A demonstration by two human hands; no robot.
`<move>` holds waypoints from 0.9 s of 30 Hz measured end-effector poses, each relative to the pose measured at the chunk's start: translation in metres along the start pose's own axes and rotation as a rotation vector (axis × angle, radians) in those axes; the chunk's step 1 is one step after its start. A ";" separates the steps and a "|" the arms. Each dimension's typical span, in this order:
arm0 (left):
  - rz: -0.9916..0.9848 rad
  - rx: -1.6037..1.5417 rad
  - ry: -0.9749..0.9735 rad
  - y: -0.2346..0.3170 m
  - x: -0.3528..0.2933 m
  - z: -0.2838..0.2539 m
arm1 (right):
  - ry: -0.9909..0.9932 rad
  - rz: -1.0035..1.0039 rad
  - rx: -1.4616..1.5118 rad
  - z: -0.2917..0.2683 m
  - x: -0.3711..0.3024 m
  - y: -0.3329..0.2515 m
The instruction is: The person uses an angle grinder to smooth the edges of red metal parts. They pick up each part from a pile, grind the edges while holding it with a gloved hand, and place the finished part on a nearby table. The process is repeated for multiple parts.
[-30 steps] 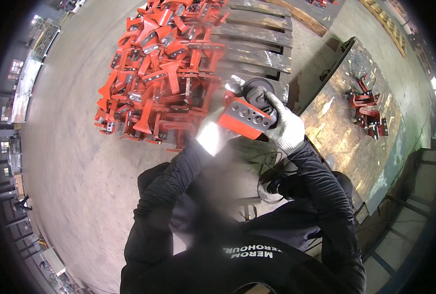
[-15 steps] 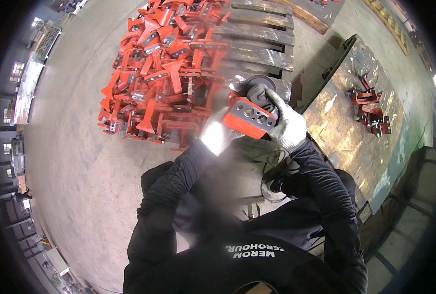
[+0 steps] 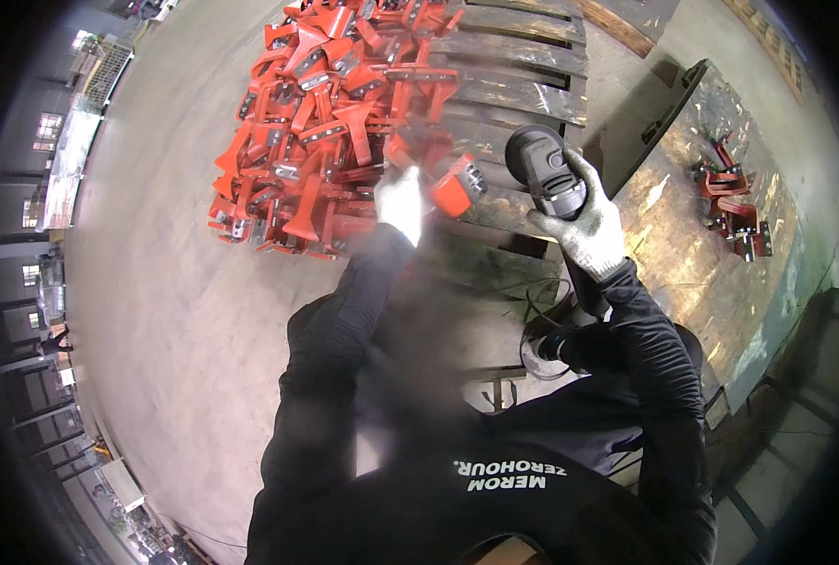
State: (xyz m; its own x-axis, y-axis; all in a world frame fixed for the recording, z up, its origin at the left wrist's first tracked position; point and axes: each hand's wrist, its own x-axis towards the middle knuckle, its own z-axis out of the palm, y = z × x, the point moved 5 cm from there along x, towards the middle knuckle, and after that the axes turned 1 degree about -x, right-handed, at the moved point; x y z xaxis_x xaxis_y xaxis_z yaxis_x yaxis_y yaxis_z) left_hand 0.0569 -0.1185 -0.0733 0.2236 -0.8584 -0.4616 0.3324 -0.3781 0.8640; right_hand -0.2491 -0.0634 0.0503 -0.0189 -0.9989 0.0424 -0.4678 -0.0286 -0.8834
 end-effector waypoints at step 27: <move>-0.010 0.041 -0.104 0.014 -0.016 0.015 | -0.213 0.118 0.587 0.010 -0.006 0.000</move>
State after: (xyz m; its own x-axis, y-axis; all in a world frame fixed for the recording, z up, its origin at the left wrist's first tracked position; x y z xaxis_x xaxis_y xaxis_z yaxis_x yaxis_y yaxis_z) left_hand 0.0441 -0.1157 -0.0508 0.1236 -0.8850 -0.4488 0.2960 -0.3988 0.8680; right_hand -0.2399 -0.0580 0.0455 0.1642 -0.9802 -0.1110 0.0903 0.1270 -0.9878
